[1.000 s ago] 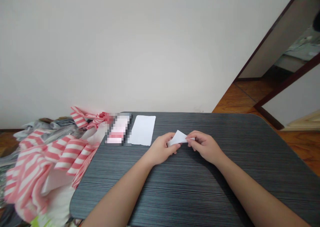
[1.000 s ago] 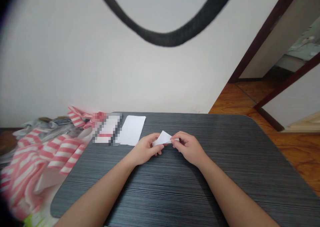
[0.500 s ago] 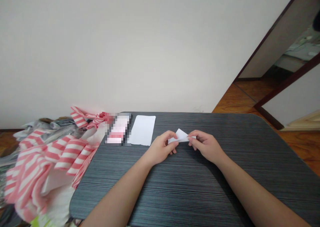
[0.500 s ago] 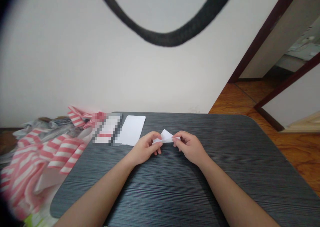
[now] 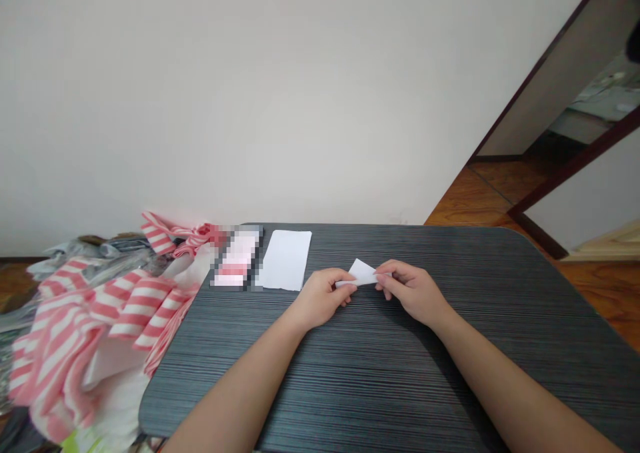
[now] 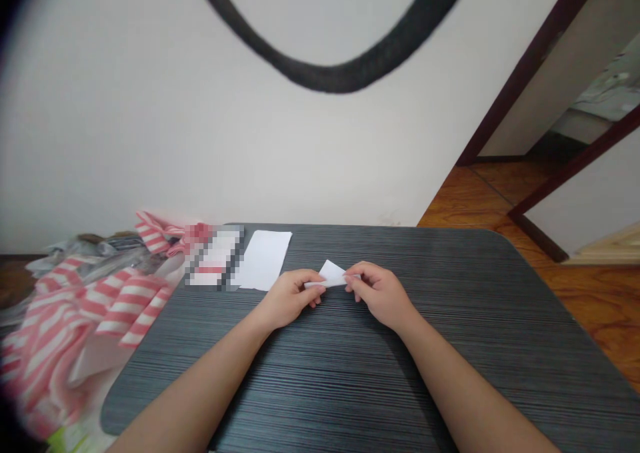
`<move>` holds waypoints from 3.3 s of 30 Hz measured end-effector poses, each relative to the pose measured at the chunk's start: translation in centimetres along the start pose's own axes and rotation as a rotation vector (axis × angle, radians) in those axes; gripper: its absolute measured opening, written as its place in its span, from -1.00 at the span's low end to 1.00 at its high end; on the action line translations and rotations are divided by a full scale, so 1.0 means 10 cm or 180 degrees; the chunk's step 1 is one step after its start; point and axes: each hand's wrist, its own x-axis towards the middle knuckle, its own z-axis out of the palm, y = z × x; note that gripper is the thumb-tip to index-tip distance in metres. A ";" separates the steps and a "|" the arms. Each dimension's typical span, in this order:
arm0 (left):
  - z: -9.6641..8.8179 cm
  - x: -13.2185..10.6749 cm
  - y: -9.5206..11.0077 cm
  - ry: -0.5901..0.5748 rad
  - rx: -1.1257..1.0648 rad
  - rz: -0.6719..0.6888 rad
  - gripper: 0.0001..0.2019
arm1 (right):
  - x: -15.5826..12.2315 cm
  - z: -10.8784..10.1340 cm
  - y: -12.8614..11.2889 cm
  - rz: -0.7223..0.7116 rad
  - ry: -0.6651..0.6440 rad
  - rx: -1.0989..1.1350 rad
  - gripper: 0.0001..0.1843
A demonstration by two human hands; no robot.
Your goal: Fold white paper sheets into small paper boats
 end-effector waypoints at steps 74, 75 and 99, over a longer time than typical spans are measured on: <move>0.01 -0.01 0.10 -0.0195 -0.0067 -0.0101 -0.75 | -0.03 0.06 -0.02 0.0467 -0.0242 0.0126 -0.69; 0.01 -0.02 0.11 -0.0203 -0.0074 -0.0143 -0.74 | -0.03 0.07 -0.02 0.0453 -0.0250 0.0132 -0.68; 0.06 0.00 0.08 -0.0183 -0.0414 -0.0214 -0.75 | -0.03 0.10 -0.05 0.0396 -0.0389 0.0201 -0.68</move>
